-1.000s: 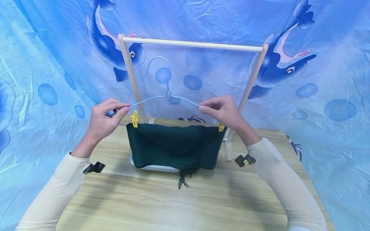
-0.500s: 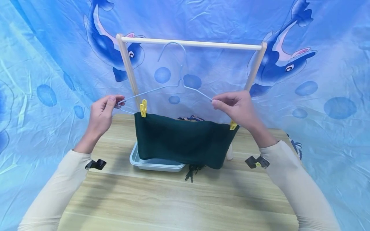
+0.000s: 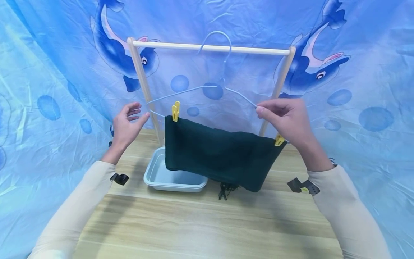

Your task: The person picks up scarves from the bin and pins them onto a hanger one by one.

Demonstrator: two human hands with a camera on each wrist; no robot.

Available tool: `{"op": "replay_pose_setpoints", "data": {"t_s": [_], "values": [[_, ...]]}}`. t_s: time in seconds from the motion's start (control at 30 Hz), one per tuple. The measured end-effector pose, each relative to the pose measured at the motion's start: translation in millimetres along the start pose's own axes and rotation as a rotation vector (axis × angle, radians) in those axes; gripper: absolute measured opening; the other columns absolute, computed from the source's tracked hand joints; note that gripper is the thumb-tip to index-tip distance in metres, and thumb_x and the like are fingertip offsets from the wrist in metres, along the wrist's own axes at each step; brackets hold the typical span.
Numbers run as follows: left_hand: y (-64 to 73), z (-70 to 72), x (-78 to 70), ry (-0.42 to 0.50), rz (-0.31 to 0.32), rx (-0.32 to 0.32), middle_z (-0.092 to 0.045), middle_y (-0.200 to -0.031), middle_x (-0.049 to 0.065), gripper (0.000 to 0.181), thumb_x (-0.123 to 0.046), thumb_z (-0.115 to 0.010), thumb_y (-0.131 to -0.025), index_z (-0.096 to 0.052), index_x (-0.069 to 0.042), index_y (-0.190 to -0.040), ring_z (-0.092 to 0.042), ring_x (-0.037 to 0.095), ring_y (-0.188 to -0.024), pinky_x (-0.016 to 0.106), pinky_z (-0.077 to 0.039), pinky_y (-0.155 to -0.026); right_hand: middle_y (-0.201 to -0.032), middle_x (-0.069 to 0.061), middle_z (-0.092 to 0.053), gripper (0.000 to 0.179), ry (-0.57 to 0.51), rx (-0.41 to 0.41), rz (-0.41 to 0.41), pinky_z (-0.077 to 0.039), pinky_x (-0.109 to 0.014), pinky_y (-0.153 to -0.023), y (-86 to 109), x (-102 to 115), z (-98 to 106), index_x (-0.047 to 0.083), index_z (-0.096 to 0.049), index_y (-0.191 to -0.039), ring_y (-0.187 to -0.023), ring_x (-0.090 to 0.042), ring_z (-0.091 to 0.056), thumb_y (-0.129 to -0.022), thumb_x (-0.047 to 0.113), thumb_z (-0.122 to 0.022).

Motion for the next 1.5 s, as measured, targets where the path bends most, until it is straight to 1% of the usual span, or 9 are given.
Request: {"op": "replay_pose_setpoints", "data": {"t_s": [0.13, 0.27, 0.43, 0.7, 0.83, 1.0, 1.17, 1.43, 1.5], "values": [[-7.0, -8.1, 8.1, -0.022, 0.032, -0.017, -0.063, -0.135, 0.015, 0.063, -0.040, -0.077, -0.092, -0.057, -0.003, -0.140, -0.063, 0.032, -0.121, 0.048, -0.050, -0.102, -0.087, 0.005, -0.077, 0.019, 0.028, -0.031, -0.008, -0.054, -0.014, -0.073, 3.4, 1, 7, -0.011, -0.075, -0.102, -0.077, -0.007, -0.071, -0.095, 0.005, -0.073], [-13.7, -13.5, 14.9, -0.033, 0.038, -0.058, -0.066, -0.129, 0.015, 0.063, -0.038, -0.078, -0.091, -0.058, -0.002, -0.138, -0.066, 0.032, -0.115, 0.048, -0.052, -0.099, -0.084, 0.009, -0.076, 0.014, 0.070, -0.051, -0.020, -0.053, -0.014, -0.070, 5.7, 3, 14, -0.010, -0.075, -0.103, -0.077, -0.006, -0.071, -0.094, -0.001, -0.071], [-18.7, -17.7, 24.3, -0.046, 0.030, -0.074, -0.068, -0.125, 0.018, 0.061, -0.036, -0.079, -0.091, -0.060, 0.002, -0.135, -0.067, 0.034, -0.111, 0.049, -0.053, -0.096, -0.084, 0.014, -0.074, 0.015, 0.146, -0.079, -0.023, -0.050, -0.013, -0.064, 7.7, 5, 22, -0.009, -0.076, -0.104, -0.076, -0.004, -0.069, -0.094, 0.001, -0.071], [-23.3, -25.7, 36.8, -0.027, 0.047, -0.066, -0.068, -0.125, 0.020, 0.055, -0.032, -0.079, -0.092, -0.062, 0.001, -0.132, -0.068, 0.037, -0.109, 0.048, -0.055, -0.094, -0.086, 0.017, -0.073, 0.018, 0.194, -0.117, -0.062, -0.049, -0.012, -0.067, 4.2, 2, 34, -0.007, -0.076, -0.107, -0.079, -0.004, -0.067, -0.095, 0.006, -0.072], [-25.0, -30.4, 38.9, -0.043, 0.053, -0.052, -0.069, -0.121, 0.020, 0.050, -0.032, -0.077, -0.093, -0.064, 0.001, -0.128, -0.070, 0.034, -0.106, 0.046, -0.057, -0.091, -0.086, 0.019, -0.072, 0.021, 0.235, -0.139, -0.086, -0.045, -0.013, -0.060, 0.6, -2, 38, -0.004, -0.077, -0.109, -0.077, -0.004, -0.065, -0.096, 0.012, -0.073], [-25.8, -33.5, 38.8, -0.060, 0.047, -0.065, -0.070, -0.116, 0.021, 0.042, -0.026, -0.074, -0.095, -0.064, 0.002, -0.125, -0.071, 0.032, -0.103, 0.044, -0.058, -0.087, -0.084, 0.021, -0.070, 0.026, 0.276, -0.155, -0.130, -0.040, -0.016, -0.055, -5.5, -6, 40, -0.001, -0.077, -0.111, -0.072, -0.007, -0.060, -0.096, 0.020, -0.073], [-27.0, -34.8, 37.9, -0.053, 0.030, -0.073, -0.069, -0.115, 0.021, 0.036, -0.017, -0.074, -0.096, -0.065, 0.003, -0.124, -0.071, 0.031, -0.102, 0.045, -0.058, -0.087, -0.085, 0.023, -0.070, 0.029, 0.288, -0.173, -0.160, -0.040, -0.017, -0.058, -12.8, -10, 43, 0.000, -0.077, -0.113, -0.073, -0.008, -0.059, -0.097, 0.024, -0.072], [-28.8, -37.3, 35.8, -0.063, 0.017, -0.067, -0.071, -0.113, 0.021, 0.034, -0.020, -0.073, -0.096, -0.066, 0.003, -0.121, -0.072, 0.030, -0.100, 0.044, -0.059, -0.086, -0.086, 0.023, -0.068, 0.032, 0.286, -0.176, -0.191, -0.046, -0.013, -0.068, -23.0, -24, 47, -0.001, -0.076, -0.115, -0.079, -0.003, -0.062, -0.098, 0.025, -0.071], [-29.3, -37.5, 34.3, -0.068, 0.018, -0.062, -0.072, -0.112, 0.021, 0.034, -0.020, -0.074, -0.096, -0.067, 0.003, -0.120, -0.072, 0.030, -0.100, 0.043, -0.059, -0.085, -0.086, 0.023, -0.068, 0.033, 0.294, -0.177, -0.202, -0.046, -0.013, -0.068, -24.3, -29, 47, 0.000, -0.076, -0.116, -0.079, -0.004, -0.062, -0.098, 0.027, -0.071]]}}
Point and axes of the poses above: each hand's wrist, its own y-axis away from the middle knuckle, its own z-axis out of the back of the hand, x = y × z, the point moved 1 cm from there along -y, towards the middle knuckle
